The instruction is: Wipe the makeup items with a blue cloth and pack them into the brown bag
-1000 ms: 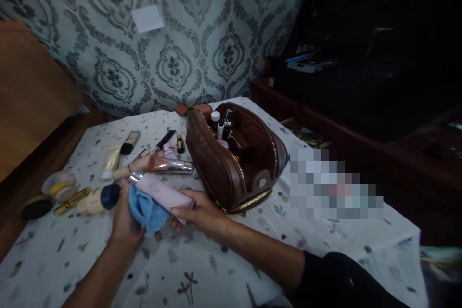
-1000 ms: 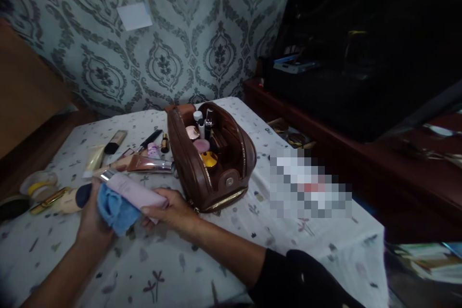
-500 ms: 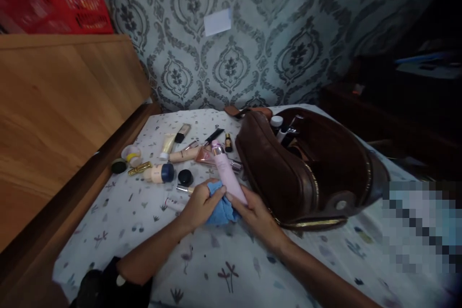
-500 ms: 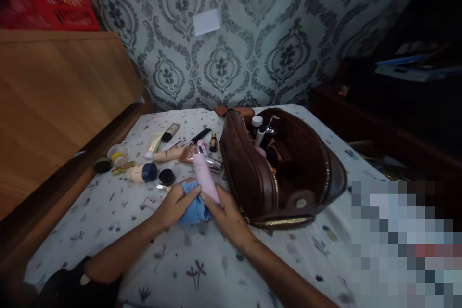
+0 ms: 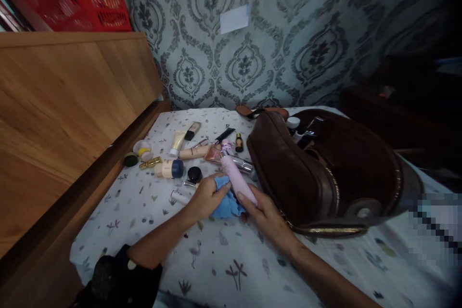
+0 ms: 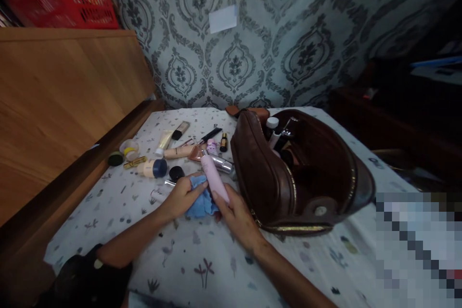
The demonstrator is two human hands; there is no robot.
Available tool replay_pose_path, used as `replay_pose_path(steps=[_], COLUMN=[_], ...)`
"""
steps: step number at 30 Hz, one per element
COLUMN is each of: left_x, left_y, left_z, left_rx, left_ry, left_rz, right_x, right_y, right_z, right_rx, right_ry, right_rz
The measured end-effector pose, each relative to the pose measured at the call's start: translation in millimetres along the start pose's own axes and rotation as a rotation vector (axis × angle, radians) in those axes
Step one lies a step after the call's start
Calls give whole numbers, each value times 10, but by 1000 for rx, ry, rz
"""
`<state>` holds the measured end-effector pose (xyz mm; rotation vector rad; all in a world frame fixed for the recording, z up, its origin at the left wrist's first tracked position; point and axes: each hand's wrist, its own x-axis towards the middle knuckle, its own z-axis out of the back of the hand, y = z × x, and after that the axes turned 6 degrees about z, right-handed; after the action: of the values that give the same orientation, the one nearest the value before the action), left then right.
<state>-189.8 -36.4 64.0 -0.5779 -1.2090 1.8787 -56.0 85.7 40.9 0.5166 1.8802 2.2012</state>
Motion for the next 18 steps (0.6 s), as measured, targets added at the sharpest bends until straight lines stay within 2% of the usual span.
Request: replay_pose_path(steps=[4,7,9,13,18], left_x=[16,9,-3,-12,19], left_y=[26,-45,-102,-120,-11], left_z=[-44,-90,-104,-104,-72], left_rx=[-332,-662,-770,-757,-552], left_ry=[-41,-56,-47,-111,-123], left_rz=[106,239,279,270,213], right_x=[-17,-43,-57,-67,-56], right_y=[9,42,59,66,-13], right_z=[-5,-14,-20,-28,-37], right_rx=[-1,-61,-116,-201,-220], right_ry=[41,68,84,115,87], right_rz=[37,120,173,216,121])
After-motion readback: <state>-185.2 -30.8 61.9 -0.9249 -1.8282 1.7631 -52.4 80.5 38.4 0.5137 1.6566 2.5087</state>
